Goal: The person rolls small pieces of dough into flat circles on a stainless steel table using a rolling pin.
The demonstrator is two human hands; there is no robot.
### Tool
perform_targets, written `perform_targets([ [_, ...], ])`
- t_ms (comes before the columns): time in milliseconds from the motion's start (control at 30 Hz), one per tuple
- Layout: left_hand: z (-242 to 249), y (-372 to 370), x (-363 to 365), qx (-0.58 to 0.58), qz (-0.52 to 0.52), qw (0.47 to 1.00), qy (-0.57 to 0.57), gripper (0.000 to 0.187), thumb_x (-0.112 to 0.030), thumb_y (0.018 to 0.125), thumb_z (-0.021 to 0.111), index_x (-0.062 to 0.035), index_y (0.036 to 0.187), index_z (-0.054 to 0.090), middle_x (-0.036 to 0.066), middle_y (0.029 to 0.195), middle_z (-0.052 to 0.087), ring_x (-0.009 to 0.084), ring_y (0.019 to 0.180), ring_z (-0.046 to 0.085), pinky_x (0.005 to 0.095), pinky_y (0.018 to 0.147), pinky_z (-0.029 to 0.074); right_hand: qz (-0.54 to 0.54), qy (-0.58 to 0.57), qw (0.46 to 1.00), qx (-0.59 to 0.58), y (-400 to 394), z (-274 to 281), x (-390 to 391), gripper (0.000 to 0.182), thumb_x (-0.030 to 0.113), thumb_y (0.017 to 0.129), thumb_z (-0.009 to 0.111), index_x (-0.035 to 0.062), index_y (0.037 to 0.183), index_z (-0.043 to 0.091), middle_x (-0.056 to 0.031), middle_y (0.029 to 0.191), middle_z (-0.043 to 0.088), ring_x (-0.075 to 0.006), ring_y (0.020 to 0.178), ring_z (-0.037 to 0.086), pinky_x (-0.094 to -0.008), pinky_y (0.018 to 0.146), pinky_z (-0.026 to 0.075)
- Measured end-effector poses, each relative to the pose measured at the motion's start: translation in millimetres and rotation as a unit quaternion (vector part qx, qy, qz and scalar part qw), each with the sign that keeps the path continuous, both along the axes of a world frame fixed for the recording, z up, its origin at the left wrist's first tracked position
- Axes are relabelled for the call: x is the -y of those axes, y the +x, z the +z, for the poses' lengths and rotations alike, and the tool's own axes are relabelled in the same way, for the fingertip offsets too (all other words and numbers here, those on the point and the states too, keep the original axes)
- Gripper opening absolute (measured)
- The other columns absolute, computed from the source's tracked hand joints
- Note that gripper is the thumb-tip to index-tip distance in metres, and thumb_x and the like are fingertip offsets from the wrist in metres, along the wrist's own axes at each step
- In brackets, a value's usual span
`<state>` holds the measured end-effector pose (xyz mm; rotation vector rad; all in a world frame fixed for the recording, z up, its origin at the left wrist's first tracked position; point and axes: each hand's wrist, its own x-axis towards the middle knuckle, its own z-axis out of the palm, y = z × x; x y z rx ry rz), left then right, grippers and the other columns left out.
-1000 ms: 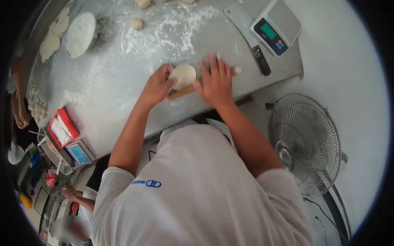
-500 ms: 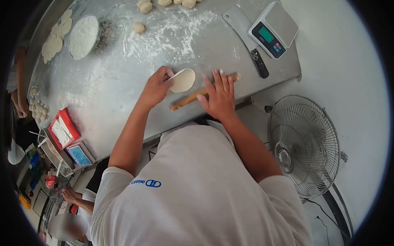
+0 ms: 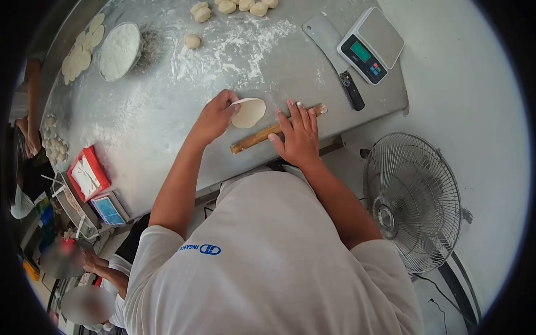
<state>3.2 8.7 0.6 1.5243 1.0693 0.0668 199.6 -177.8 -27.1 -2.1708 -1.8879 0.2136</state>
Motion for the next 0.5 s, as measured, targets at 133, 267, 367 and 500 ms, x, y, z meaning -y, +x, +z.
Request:
perform_targets([
  [133, -5.7, -4.0, 0.4, 0.012, 0.039, 0.992, -0.117, 0.023, -0.019, 0.101, 0.065, -0.005, 0.119, 0.06, 0.016, 0.092, 0.073, 0.0189, 0.081, 0.069, 0.0355, 0.072, 0.053, -0.019, 0.032, 0.999, 0.03, 3.6, -3.6, -81.1, 0.067, 0.052, 0.096, 0.065, 0.0141, 0.15, 0.06, -0.0217, 0.163, 0.045, -0.0436, 0.149, 0.042, -0.0607, 0.124, 0.025],
  [267, 2.2, 13.8, -13.5, 0.004, 0.064, 0.985, 0.163, 0.031, -0.021, 0.096, 0.073, -0.0064, 0.122, 0.063, 0.016, 0.089, 0.076, 0.027, 0.076, 0.073, 0.0388, 0.073, 0.056, -0.052, 0.058, 0.996, 0.032, 12.7, -2.4, -152.8, 0.067, 0.05, 0.1, 0.061, 0.0158, 0.157, 0.051, -0.0206, 0.165, 0.043, -0.0428, 0.15, 0.041, -0.0615, 0.125, 0.026],
  [367, -12.2, 10.2, -15.6, -0.027, -0.034, 0.963, 0.266, 0.03, -0.022, 0.094, 0.075, -0.0074, 0.119, 0.07, 0.019, 0.092, 0.076, 0.0341, 0.081, 0.075, 0.0418, 0.075, 0.057, -0.04, 0.081, 0.996, 0.013, 7.4, -1.8, -133.5, 0.064, 0.047, 0.099, 0.063, 0.0122, 0.152, 0.055, -0.021, 0.162, 0.046, -0.0423, 0.149, 0.043, -0.0611, 0.125, 0.026],
  [500, -17.6, -10.9, 18.6, 0.008, -0.009, 0.971, 0.239, 0.021, -0.023, 0.094, 0.075, -0.0081, 0.11, 0.075, 0.018, 0.092, 0.076, 0.0323, 0.082, 0.073, 0.04, 0.077, 0.057, 0.037, 0.08, 0.996, -0.011, 13.3, -1.9, -44.7, 0.054, 0.041, 0.093, 0.069, 0.0093, 0.138, 0.067, -0.0183, 0.152, 0.057, -0.0396, 0.139, 0.051, -0.0593, 0.123, 0.028],
])
